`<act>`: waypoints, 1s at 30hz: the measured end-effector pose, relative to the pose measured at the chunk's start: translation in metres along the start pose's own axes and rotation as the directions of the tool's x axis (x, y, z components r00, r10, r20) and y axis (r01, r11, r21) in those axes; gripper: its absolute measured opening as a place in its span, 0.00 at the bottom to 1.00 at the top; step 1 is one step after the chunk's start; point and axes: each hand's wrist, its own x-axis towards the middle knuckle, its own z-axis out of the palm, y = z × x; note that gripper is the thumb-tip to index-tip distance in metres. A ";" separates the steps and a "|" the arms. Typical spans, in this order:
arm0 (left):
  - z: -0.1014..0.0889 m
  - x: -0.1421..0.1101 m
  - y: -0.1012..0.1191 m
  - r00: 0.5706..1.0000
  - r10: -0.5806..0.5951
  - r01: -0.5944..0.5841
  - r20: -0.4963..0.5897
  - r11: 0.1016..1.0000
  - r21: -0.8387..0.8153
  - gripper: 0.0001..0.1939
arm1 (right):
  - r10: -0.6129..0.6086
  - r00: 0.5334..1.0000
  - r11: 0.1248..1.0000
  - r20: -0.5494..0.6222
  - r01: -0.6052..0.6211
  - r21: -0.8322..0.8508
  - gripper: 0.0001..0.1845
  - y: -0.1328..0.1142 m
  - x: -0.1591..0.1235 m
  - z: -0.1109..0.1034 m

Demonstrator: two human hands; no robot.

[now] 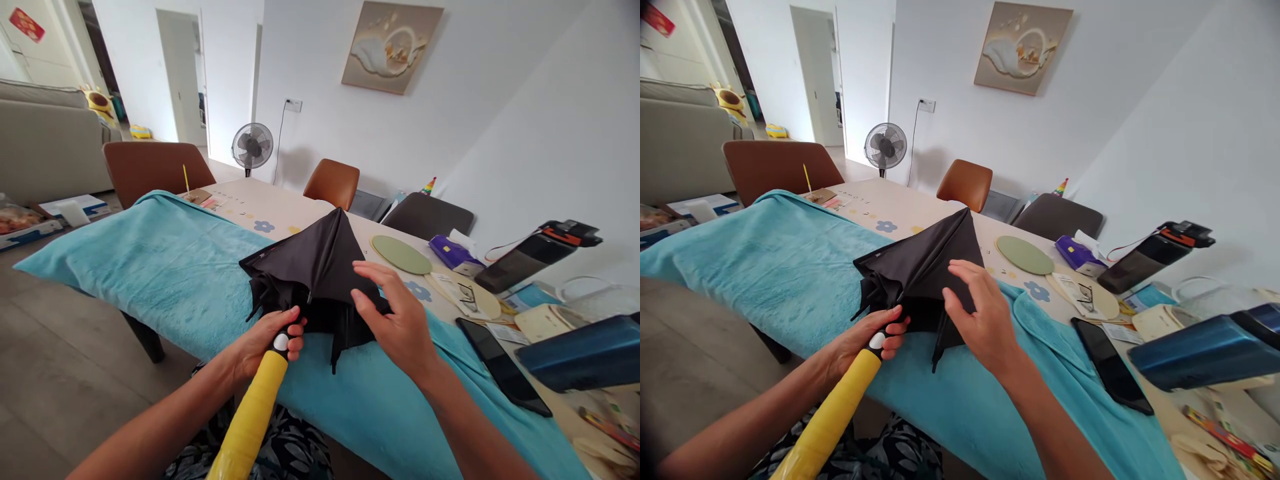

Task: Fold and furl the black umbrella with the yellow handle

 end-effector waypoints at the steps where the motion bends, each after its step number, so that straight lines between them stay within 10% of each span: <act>1: 0.000 0.000 0.000 1.000 0.005 -0.005 0.004 1.000 0.012 0.11 | -0.035 0.998 0.999 0.044 0.035 -0.003 0.16 -0.002 0.003 0.003; 8: -0.003 0.002 -0.002 0.999 0.024 -0.027 0.036 0.996 0.088 0.11 | -0.259 0.918 0.956 0.300 0.287 -0.052 0.14 -0.007 0.008 0.027; 18: -0.002 0.003 -0.003 1.000 0.010 -0.013 0.014 0.969 0.247 0.27 | -0.166 0.907 0.986 0.387 0.143 0.088 0.13 0.001 -0.012 0.056; 30: 0.003 0.003 -0.003 1.000 -0.004 0.010 -0.025 0.974 0.225 0.13 | -0.076 0.902 0.970 0.424 -0.032 0.243 0.15 0.000 -0.014 0.047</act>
